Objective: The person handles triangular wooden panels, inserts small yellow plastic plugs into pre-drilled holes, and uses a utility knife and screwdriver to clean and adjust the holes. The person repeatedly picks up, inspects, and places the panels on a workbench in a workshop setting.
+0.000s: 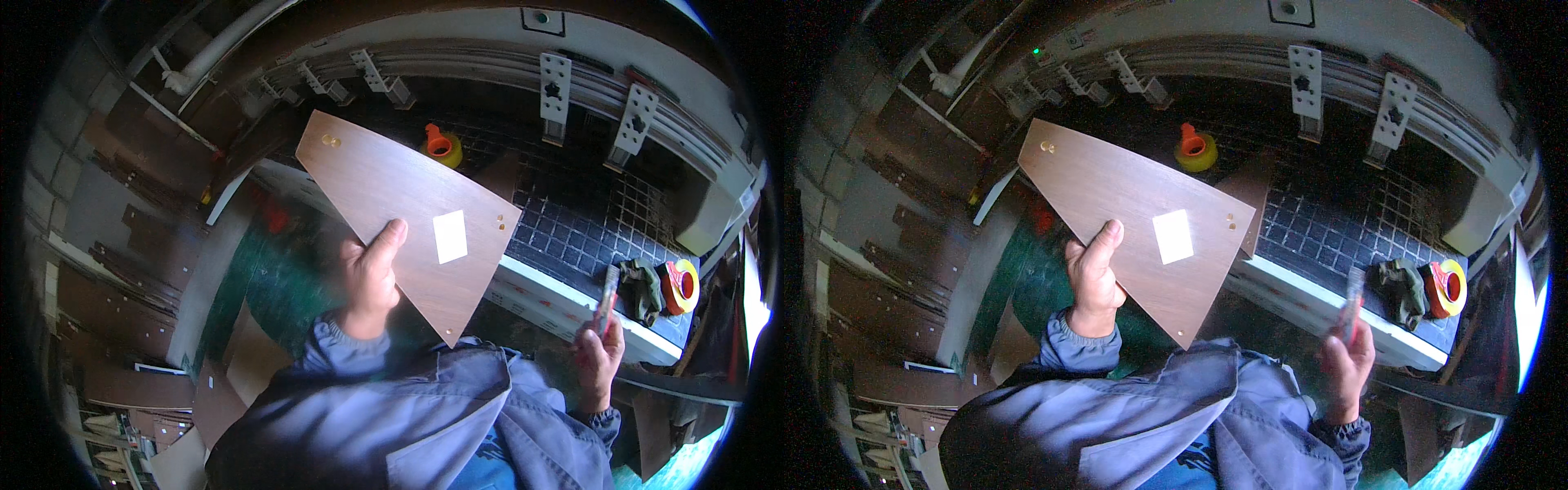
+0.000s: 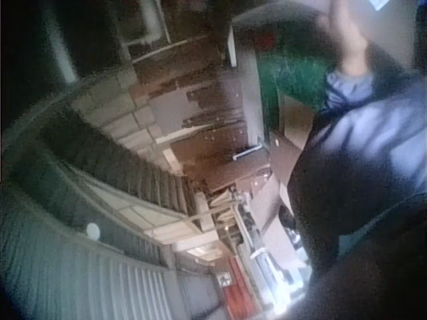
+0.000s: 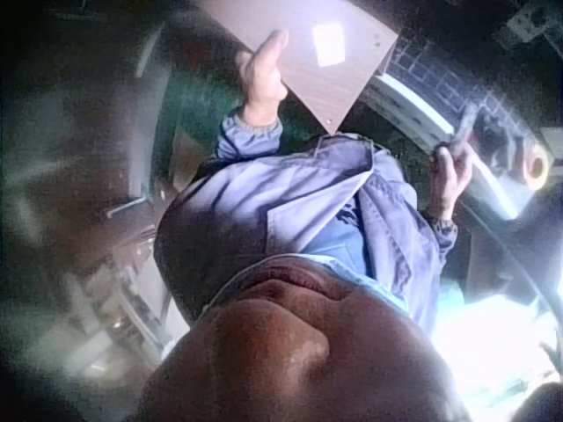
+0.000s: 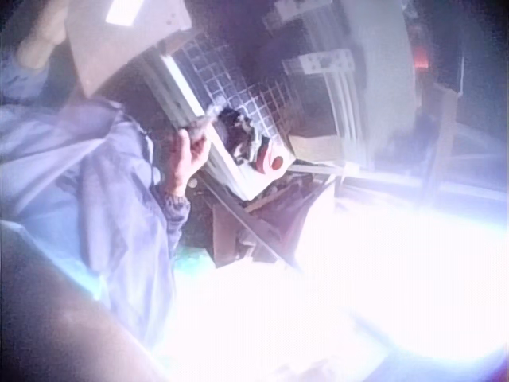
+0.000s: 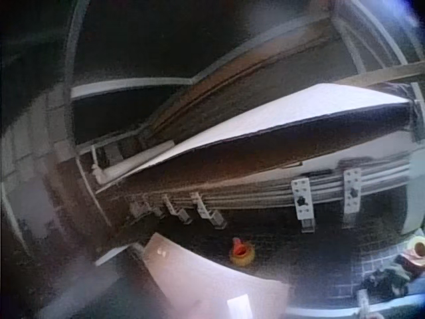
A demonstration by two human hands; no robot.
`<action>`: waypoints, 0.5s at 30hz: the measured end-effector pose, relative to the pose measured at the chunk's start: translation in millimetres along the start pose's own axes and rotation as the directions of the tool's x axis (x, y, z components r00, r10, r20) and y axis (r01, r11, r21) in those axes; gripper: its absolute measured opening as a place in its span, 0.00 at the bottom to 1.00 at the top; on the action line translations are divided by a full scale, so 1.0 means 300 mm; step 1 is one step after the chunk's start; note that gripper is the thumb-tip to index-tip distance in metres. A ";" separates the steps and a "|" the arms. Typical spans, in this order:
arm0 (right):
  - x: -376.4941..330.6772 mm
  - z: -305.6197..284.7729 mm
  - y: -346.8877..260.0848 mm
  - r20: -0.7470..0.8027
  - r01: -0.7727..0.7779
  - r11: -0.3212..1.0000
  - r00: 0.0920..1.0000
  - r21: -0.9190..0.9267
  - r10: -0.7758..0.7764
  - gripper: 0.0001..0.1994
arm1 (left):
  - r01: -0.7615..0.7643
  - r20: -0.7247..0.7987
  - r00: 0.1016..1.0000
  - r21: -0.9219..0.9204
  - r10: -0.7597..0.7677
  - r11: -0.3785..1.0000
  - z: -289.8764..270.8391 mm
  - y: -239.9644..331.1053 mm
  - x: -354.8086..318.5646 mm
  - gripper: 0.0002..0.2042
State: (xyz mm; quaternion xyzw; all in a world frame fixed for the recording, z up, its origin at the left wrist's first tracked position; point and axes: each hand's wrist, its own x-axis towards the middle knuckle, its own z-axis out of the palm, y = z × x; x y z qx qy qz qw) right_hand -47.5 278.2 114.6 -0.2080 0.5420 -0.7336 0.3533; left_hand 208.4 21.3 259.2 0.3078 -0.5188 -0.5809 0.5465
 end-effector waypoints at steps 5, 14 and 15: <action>0.095 0.226 -0.192 0.367 0.741 0.589 0.671 -0.322 -0.644 0.27 | -0.065 0.089 0.994 0.060 0.060 0.996 0.033 0.013 -0.030 0.14; 0.242 0.510 -0.538 0.592 0.866 -0.136 0.207 -0.481 -0.779 0.28 | -0.054 0.284 0.959 0.206 -0.007 0.977 0.023 0.082 -0.065 0.18; 0.258 0.520 -0.553 0.624 0.857 -0.191 0.179 -0.478 -0.760 0.29 | -0.041 0.291 0.957 0.194 -0.018 0.980 0.021 0.085 -0.065 0.18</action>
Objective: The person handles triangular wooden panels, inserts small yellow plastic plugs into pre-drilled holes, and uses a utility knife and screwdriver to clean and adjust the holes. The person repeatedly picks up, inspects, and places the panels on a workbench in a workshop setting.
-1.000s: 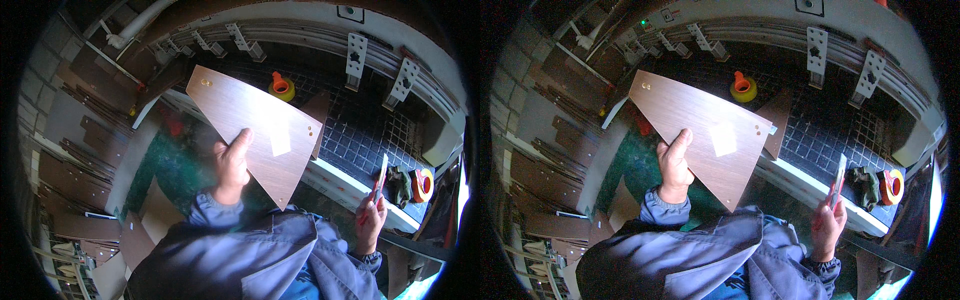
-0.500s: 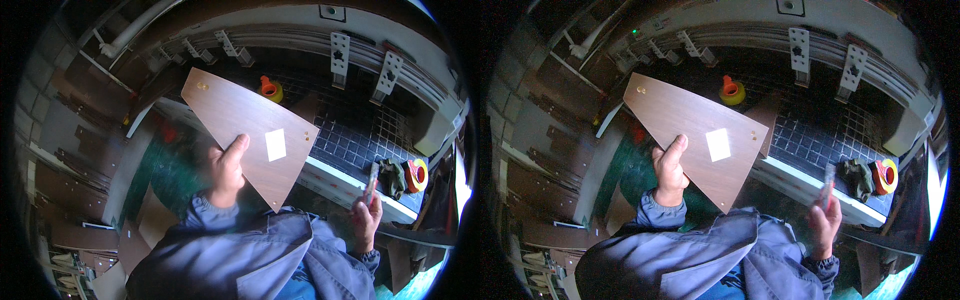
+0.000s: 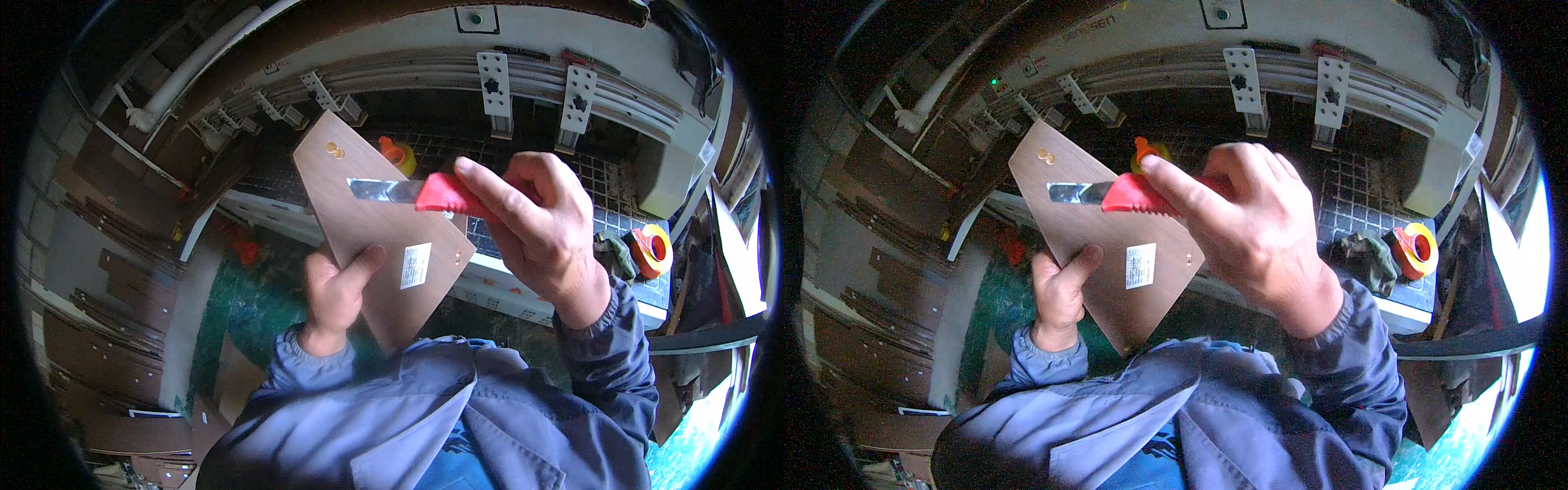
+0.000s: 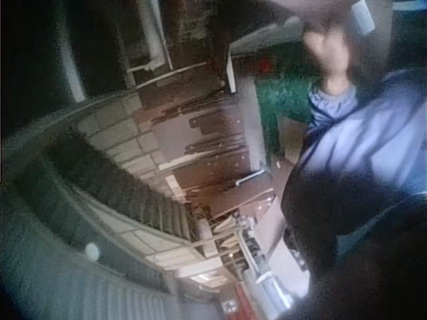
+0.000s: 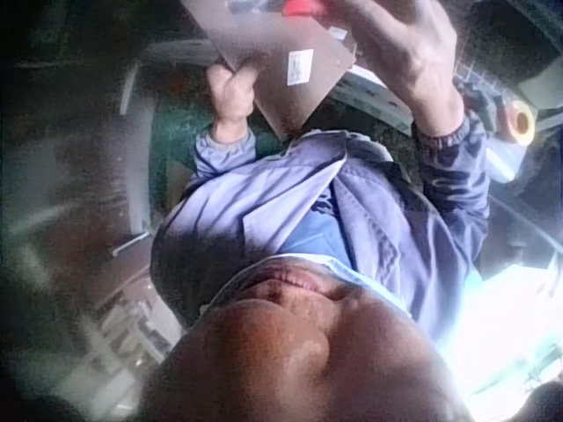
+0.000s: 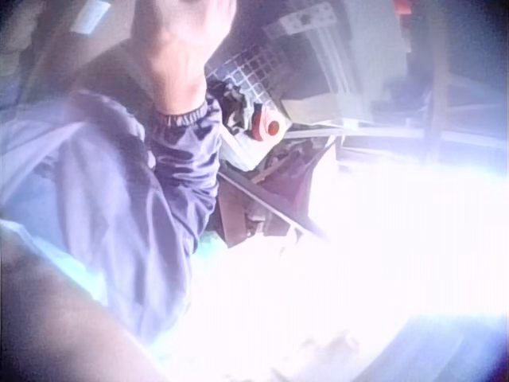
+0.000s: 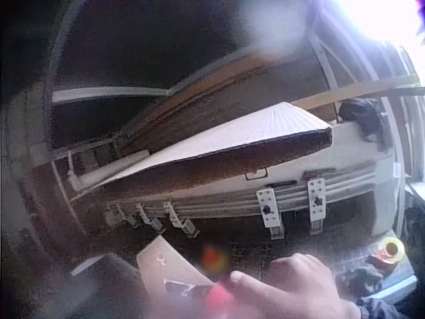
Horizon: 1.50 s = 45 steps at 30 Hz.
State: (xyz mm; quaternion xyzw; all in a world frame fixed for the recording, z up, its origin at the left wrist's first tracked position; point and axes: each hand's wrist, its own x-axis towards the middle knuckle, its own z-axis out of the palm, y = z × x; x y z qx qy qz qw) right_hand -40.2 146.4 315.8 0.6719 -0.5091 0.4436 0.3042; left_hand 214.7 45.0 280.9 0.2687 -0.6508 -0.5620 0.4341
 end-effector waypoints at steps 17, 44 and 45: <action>0.046 -0.001 0.018 0.061 0.061 0.976 0.997 -0.208 -0.049 0.28 | 0.011 0.061 0.998 0.055 -0.014 0.998 -0.011 0.029 -0.019 0.17; 0.038 -0.093 0.003 0.265 0.088 0.994 0.962 -0.058 -0.070 0.29 | -0.143 0.163 0.983 0.400 0.083 0.905 -0.040 0.000 0.013 0.15; 0.030 -0.097 0.005 0.282 0.082 0.994 0.958 -0.071 -0.059 0.30 | -0.150 0.166 0.982 0.417 0.087 0.896 -0.040 0.001 0.015 0.15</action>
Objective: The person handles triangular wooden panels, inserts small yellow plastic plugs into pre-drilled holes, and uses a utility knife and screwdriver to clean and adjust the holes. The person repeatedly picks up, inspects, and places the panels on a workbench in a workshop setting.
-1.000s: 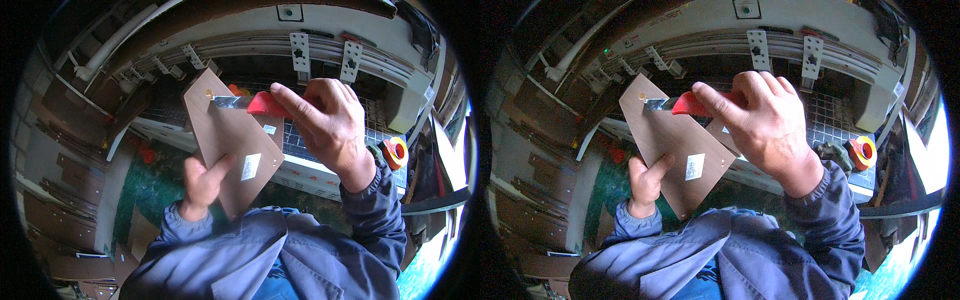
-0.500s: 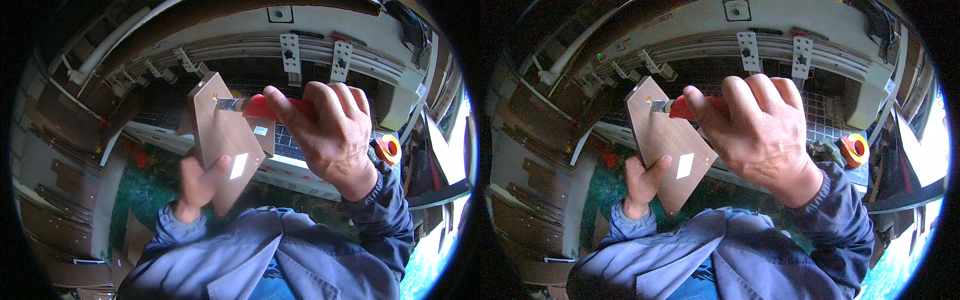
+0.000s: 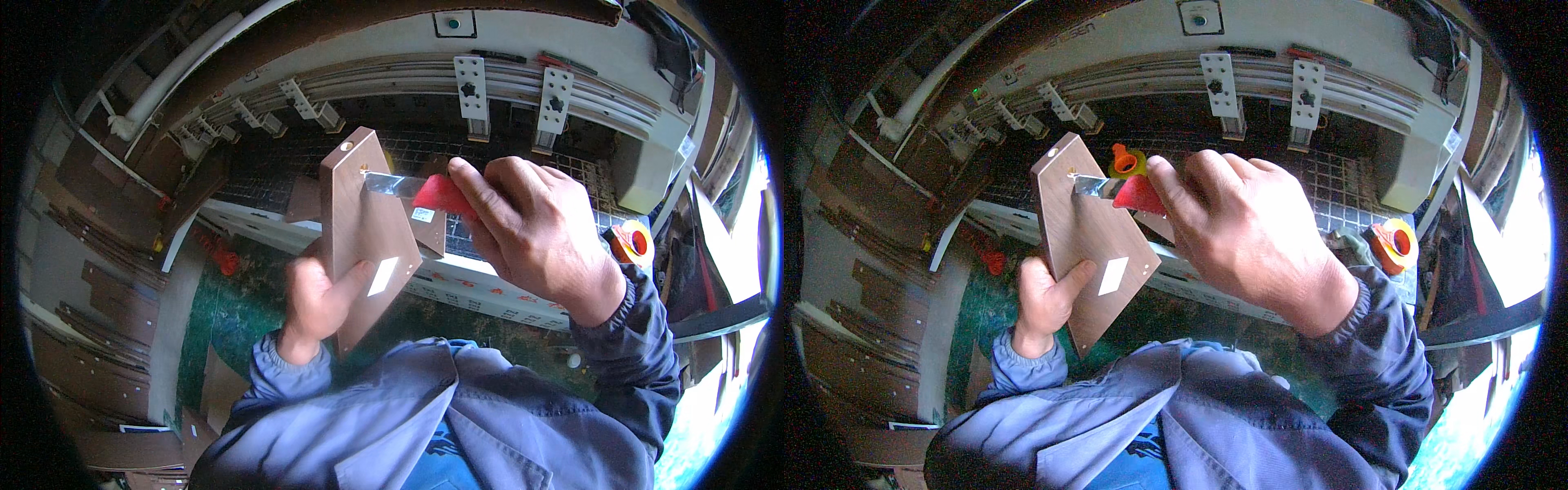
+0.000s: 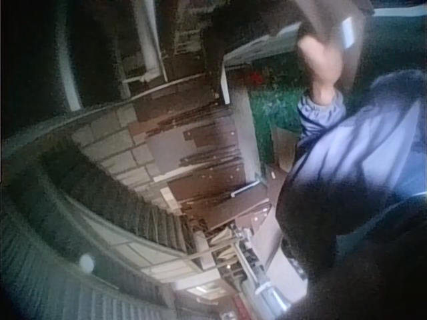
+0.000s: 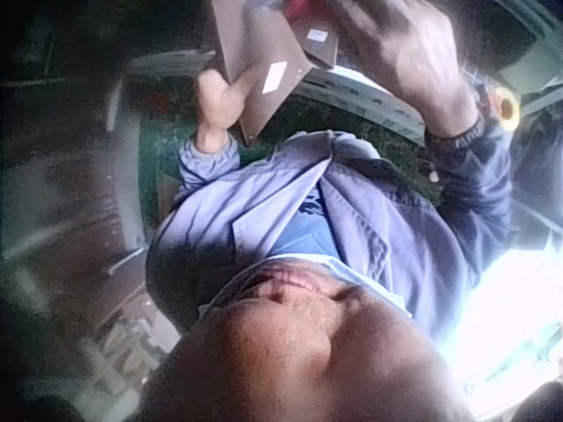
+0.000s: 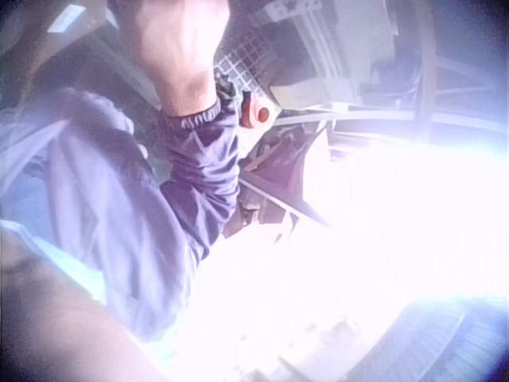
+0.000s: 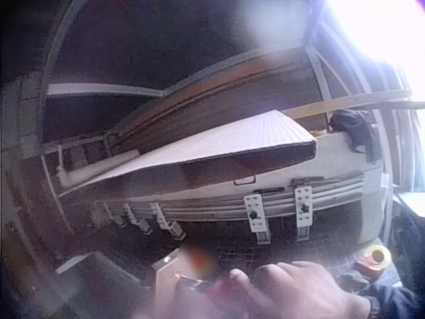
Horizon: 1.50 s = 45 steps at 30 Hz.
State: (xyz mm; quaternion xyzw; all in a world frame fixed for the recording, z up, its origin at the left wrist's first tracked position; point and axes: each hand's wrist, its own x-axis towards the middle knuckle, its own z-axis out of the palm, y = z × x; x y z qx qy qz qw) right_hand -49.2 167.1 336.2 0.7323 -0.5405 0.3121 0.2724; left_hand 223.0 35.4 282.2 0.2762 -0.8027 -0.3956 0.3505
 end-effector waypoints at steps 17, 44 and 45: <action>-0.051 0.071 -0.044 -0.086 -0.136 0.896 0.978 0.423 0.189 0.29 | 0.000 0.077 0.997 -0.144 0.011 0.990 -0.015 0.023 0.012 0.16; -0.168 0.082 -0.024 -0.026 -0.218 0.749 0.954 0.626 0.300 0.27 | 0.172 -0.065 0.971 -0.467 -0.228 0.867 -0.047 0.020 0.037 0.20; -0.175 0.090 -0.032 0.009 -0.252 0.729 0.948 0.636 0.319 0.27 | 0.171 -0.066 0.969 -0.513 -0.237 0.841 -0.048 0.021 0.040 0.20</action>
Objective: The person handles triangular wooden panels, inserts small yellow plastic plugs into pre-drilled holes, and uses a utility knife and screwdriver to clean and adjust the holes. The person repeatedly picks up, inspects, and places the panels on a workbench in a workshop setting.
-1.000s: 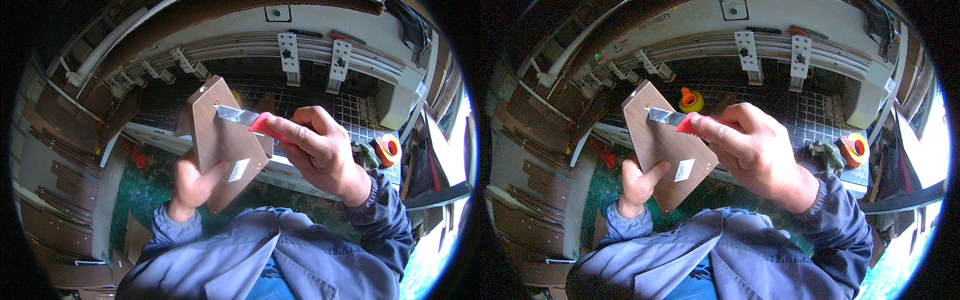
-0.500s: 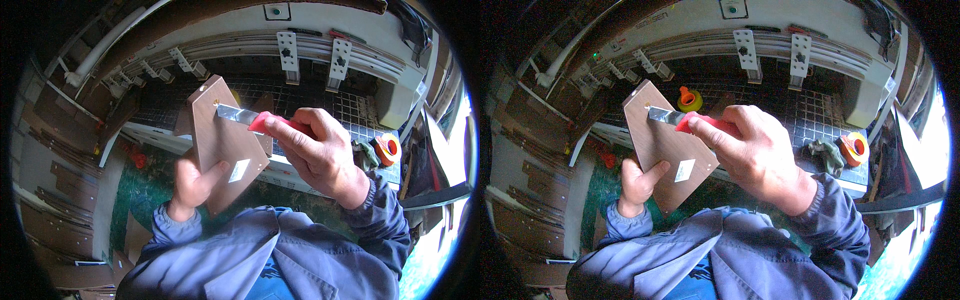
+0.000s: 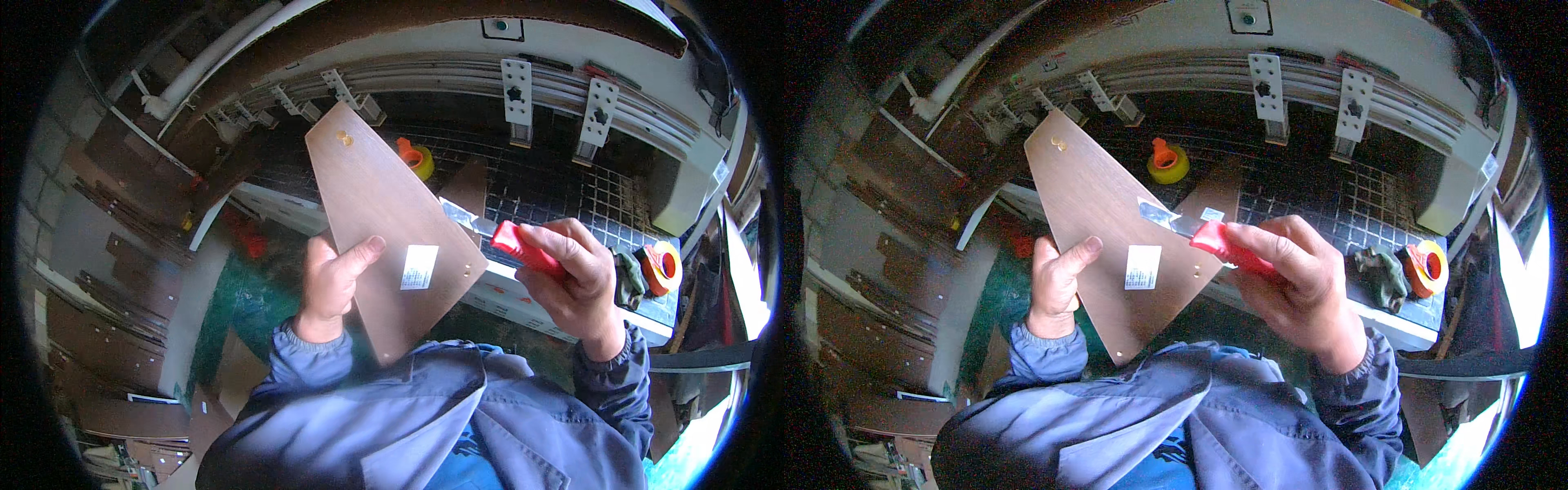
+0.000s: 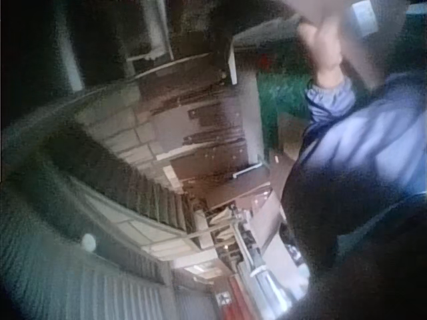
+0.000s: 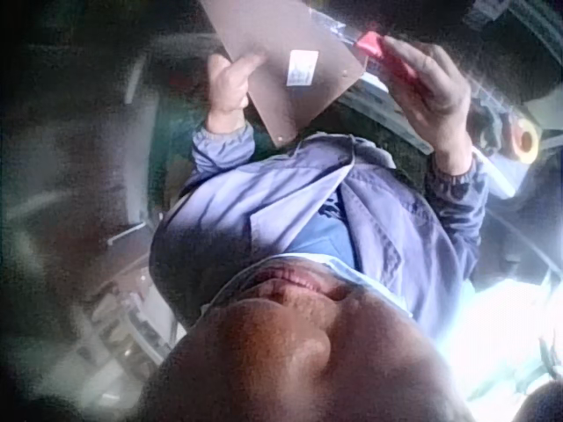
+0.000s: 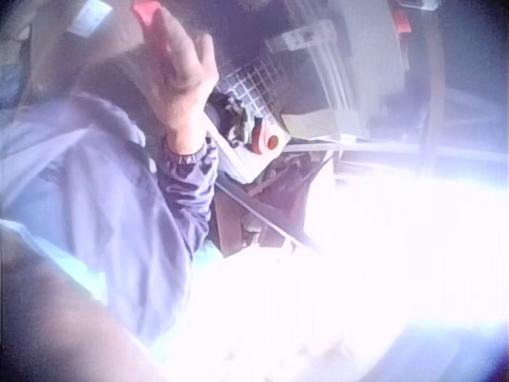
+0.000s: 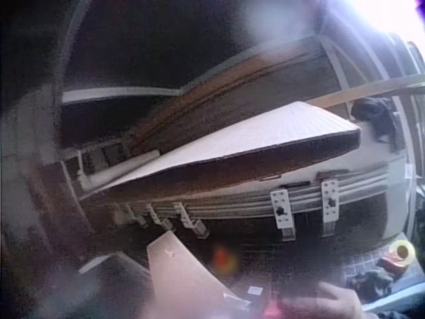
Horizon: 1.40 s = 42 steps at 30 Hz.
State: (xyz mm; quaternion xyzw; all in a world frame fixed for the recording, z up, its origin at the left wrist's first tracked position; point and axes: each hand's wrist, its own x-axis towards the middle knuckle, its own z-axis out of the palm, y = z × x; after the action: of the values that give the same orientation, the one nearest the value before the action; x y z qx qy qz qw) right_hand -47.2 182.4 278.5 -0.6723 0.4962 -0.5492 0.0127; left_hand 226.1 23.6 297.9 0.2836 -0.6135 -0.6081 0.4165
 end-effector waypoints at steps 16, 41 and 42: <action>-0.032 0.052 0.022 0.043 -0.053 0.994 0.998 0.097 0.049 0.27 | 0.081 -0.009 0.997 -0.081 -0.082 0.993 -0.026 -0.020 -0.004 0.18; 0.138 -0.032 -0.064 0.008 0.193 0.895 0.978 -0.403 -0.207 0.16 | -0.028 0.206 0.977 0.400 -0.060 0.916 0.026 -0.005 -0.042 0.16; 0.136 -0.037 -0.074 0.030 0.172 0.888 0.984 -0.427 -0.176 0.18 | -0.028 0.195 0.979 0.444 -0.066 0.896 0.025 -0.007 -0.041 0.15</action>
State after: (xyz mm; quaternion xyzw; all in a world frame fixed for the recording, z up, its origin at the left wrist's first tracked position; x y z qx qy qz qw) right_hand -45.0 171.7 325.0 -0.6978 0.5423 -0.4291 -0.1867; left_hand 225.3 37.9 294.3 0.3132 -0.7727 -0.4820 0.2693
